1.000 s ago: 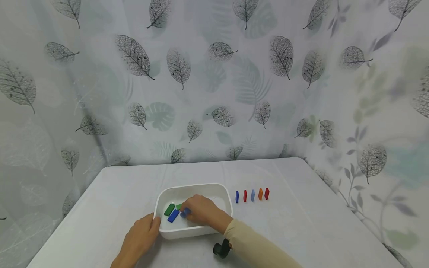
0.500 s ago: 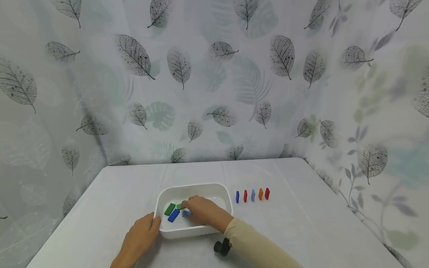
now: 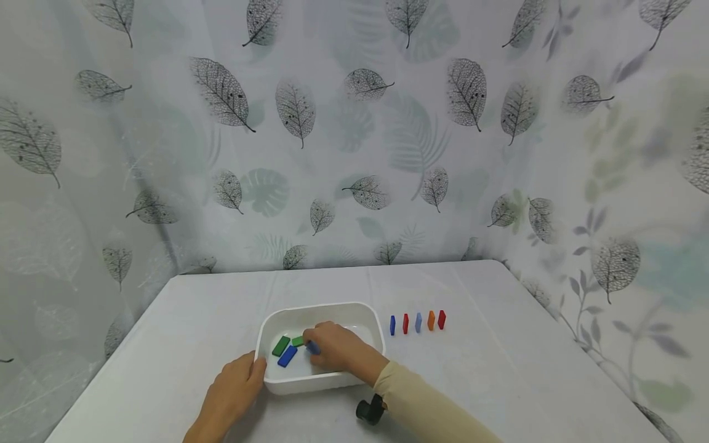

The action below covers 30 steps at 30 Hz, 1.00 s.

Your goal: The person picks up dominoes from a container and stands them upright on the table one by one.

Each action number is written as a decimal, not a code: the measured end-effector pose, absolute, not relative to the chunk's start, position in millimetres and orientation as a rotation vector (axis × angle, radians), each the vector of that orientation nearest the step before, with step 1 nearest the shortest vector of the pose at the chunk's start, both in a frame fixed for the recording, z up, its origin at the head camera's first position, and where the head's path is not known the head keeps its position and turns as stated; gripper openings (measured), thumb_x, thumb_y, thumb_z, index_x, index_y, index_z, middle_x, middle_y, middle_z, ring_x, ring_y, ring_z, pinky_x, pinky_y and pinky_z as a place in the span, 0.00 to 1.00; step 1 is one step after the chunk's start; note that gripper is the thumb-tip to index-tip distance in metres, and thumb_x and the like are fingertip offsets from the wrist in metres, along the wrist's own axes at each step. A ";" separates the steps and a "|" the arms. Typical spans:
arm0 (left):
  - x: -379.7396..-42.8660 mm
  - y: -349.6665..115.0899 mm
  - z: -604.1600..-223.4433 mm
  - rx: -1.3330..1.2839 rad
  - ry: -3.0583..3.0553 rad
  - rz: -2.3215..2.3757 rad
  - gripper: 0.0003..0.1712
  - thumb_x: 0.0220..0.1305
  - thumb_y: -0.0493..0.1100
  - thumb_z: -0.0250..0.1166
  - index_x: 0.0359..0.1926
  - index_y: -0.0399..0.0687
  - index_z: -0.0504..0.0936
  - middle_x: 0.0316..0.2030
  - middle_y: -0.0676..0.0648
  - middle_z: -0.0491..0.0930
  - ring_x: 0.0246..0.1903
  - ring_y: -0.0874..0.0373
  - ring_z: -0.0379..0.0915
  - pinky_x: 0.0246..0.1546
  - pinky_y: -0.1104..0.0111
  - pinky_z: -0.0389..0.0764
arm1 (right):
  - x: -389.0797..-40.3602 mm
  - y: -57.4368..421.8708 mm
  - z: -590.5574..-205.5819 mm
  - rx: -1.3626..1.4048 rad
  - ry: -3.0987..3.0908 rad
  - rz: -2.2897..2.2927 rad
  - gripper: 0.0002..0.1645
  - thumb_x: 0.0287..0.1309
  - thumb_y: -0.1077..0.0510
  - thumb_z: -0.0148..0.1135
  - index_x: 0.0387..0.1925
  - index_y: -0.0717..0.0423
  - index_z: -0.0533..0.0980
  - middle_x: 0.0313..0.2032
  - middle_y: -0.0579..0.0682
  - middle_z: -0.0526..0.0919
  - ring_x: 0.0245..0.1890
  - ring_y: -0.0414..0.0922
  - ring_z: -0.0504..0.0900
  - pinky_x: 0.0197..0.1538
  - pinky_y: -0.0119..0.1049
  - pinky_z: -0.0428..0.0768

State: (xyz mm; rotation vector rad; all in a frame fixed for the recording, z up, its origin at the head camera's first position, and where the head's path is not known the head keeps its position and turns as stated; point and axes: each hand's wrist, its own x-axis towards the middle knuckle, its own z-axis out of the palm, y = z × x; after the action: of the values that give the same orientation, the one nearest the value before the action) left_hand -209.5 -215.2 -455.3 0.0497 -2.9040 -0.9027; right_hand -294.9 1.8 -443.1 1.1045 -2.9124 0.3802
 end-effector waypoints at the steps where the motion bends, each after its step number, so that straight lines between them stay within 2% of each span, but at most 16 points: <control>1: -209.3 -215.5 -455.2 0.050 -2.907 -0.899 0.22 0.79 0.48 0.51 0.54 0.35 0.83 0.41 0.43 0.85 0.33 0.52 0.74 0.36 0.50 0.80 | -294.5 2.0 -442.9 1.102 -2.913 0.394 0.17 0.58 0.56 0.77 0.49 0.47 0.85 0.38 0.39 0.83 0.35 0.34 0.76 0.42 0.31 0.80; 5: -208.4 -216.8 -454.6 0.054 -2.918 -0.888 0.22 0.79 0.48 0.51 0.53 0.36 0.83 0.39 0.45 0.84 0.32 0.52 0.73 0.33 0.52 0.79 | -293.4 3.5 -441.2 1.066 -2.920 0.464 0.18 0.59 0.57 0.77 0.51 0.49 0.84 0.37 0.39 0.84 0.34 0.34 0.77 0.42 0.30 0.79; 10: -208.2 -217.2 -453.4 0.052 -2.918 -0.896 0.22 0.79 0.48 0.51 0.54 0.35 0.83 0.38 0.45 0.84 0.32 0.52 0.74 0.33 0.52 0.79 | -292.6 9.4 -437.9 1.027 -2.890 0.599 0.15 0.58 0.60 0.75 0.47 0.51 0.84 0.33 0.39 0.83 0.30 0.33 0.76 0.36 0.27 0.77; 15: -208.8 -216.2 -453.2 0.038 -2.912 -0.905 0.24 0.79 0.48 0.51 0.57 0.33 0.82 0.42 0.41 0.85 0.33 0.52 0.74 0.37 0.50 0.81 | -292.3 18.8 -433.5 1.026 -2.841 0.788 0.15 0.60 0.61 0.75 0.49 0.54 0.85 0.35 0.40 0.85 0.32 0.34 0.79 0.39 0.26 0.78; 23: -211.5 -215.7 -453.6 0.048 -2.922 -0.906 0.24 0.79 0.48 0.50 0.56 0.32 0.81 0.32 0.49 0.80 0.31 0.53 0.72 0.28 0.58 0.74 | -291.8 31.1 -426.5 1.042 -2.753 0.948 0.16 0.62 0.61 0.74 0.51 0.57 0.84 0.37 0.43 0.86 0.38 0.40 0.83 0.42 0.27 0.79; 30: -211.0 -214.8 -453.7 0.063 -2.933 -0.904 0.26 0.79 0.48 0.50 0.58 0.30 0.80 0.35 0.47 0.82 0.31 0.53 0.72 0.28 0.58 0.74 | -290.7 40.0 -424.0 1.019 -2.728 1.034 0.16 0.61 0.62 0.75 0.51 0.57 0.83 0.37 0.42 0.84 0.37 0.37 0.81 0.41 0.26 0.79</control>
State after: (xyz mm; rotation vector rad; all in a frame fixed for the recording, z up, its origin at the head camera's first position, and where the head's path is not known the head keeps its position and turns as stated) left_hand -211.0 -214.8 -453.7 0.0629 -2.9329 -0.9038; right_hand -290.7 40.0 -424.0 1.0194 -2.7283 1.0343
